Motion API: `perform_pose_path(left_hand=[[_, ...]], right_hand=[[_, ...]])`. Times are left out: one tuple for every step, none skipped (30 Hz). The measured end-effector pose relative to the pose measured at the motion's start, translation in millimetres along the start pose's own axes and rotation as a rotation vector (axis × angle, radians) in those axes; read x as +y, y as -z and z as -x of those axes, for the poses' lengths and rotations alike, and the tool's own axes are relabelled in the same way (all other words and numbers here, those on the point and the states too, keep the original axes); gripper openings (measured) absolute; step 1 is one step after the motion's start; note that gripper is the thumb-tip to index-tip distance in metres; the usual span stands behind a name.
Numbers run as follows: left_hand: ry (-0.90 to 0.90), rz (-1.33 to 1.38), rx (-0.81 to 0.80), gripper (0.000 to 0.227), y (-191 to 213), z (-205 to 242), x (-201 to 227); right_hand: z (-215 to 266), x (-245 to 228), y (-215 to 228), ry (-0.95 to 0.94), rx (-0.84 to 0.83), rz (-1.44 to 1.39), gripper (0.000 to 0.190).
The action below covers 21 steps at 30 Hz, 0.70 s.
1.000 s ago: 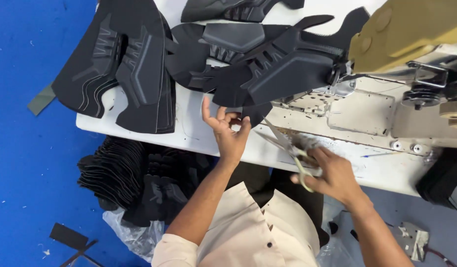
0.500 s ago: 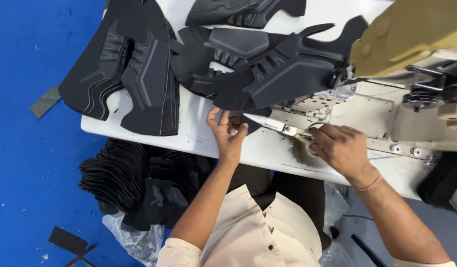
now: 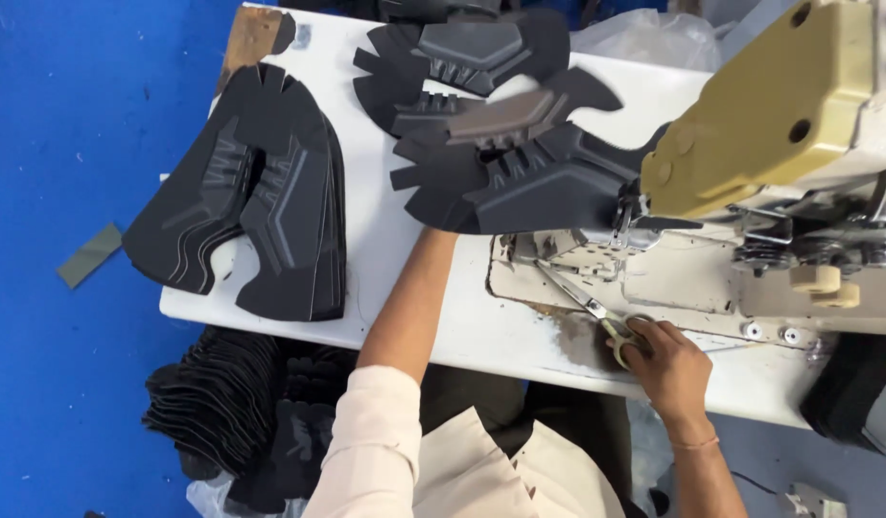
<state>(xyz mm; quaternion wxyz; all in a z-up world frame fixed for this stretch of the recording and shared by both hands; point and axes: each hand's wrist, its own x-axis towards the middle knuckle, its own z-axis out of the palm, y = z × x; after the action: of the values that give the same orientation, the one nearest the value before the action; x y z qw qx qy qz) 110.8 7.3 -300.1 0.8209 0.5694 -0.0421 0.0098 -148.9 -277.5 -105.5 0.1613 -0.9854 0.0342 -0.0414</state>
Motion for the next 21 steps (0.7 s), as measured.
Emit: perform_pose_path(left_hand=[[0.018,0.021,-0.031,0.038,-0.5,2.5,8.7],[0.016,0.015,-0.026,0.038,-2.3,15.0,31.4],[0.008,-0.1,-0.016,0.037,-3.9,28.1,54.1],[-0.003,-0.217,0.004,0.035,-4.5,41.7,77.2],[-0.007,-0.223,0.017,0.035,-0.6,69.1,95.4],[0.078,-0.323,0.037,0.029,3.8,96.9,114.1],[0.165,-0.421,0.056,0.023,7.6,125.6,132.9],[0.162,-0.433,0.082,0.023,17.9,138.9,153.0],[0.029,-0.49,0.158,0.021,27.5,153.5,173.2],[-0.107,-0.544,0.231,0.024,34.7,168.1,192.5],[-0.111,-0.556,0.254,0.024,54.5,163.3,222.6],[-0.32,-0.733,0.34,0.018,69.5,157.4,249.7],[-0.533,-0.909,0.422,0.015,83.3,151.7,276.4],[-0.535,-0.904,0.416,0.015,119.9,136.7,288.6],[-0.495,-1.152,0.478,0.017,154.8,121.3,300.6],[-0.462,-1.395,0.532,0.032,188.0,97.8,313.5],[-0.479,-1.385,0.52,0.032,240.9,91.1,304.8],[-0.253,-1.415,0.435,0.07,284.1,73.2,298.6],[-0.031,-1.441,0.338,0.108,319.0,47.2,296.7],[-0.058,-1.431,0.295,0.108,320.2,41.8,300.7],[0.154,-1.437,0.262,0.117,322.3,34.9,305.1]], right_hand=[[-1.5,1.9,0.1,-0.07,-0.024,-0.037,0.037],[-7.1,3.9,1.5,-0.065,-0.026,-0.042,0.037],[-12.2,5.5,2.6,-0.035,0.0,-0.065,0.037],[-19.7,7.3,3.4,0.003,0.024,-0.09,0.038],[-25.0,12.3,3.5,0.017,0.019,-0.096,0.038],[-30.8,16.3,3.0,0.088,0.046,-0.163,0.038],[-36.0,19.5,2.2,0.158,0.072,-0.231,0.038],[-40.0,24.7,-1.5,0.18,0.06,-0.246,0.038],[-43.6,29.4,-5.6,0.131,0.013,-0.31,0.038],[-47.6,35.0,-8.7,0.083,-0.035,-0.369,0.038],[-53.5,32.9,-12.3,0.104,-0.046,-0.38,0.038],[-51.7,34.6,-10.9,0.033,-0.046,-0.391,0.037],[-49.9,37.6,-9.1,-0.038,-0.046,-0.401,0.036],[-52.3,36.9,-8.4,-0.043,-0.041,-0.399,0.036],[-54.8,37.3,-6.7,-0.021,-0.038,-0.385,0.037],[-58.9,37.9,-4.3,-0.003,-0.021,-0.372,0.037],[-62.7,41.1,-7.4,-0.011,-0.002,-0.37,0.037],[-57.8,47.8,-8.5,-0.004,-0.02,-0.361,0.036],[-54.1,55.6,-9.3,0.002,-0.039,-0.352,0.035],[-48.5,55.3,-2.3,-0.033,-0.008,-0.346,0.035],[-43.7,54.5,4.7,-0.018,-0.041,-0.523,0.034]])
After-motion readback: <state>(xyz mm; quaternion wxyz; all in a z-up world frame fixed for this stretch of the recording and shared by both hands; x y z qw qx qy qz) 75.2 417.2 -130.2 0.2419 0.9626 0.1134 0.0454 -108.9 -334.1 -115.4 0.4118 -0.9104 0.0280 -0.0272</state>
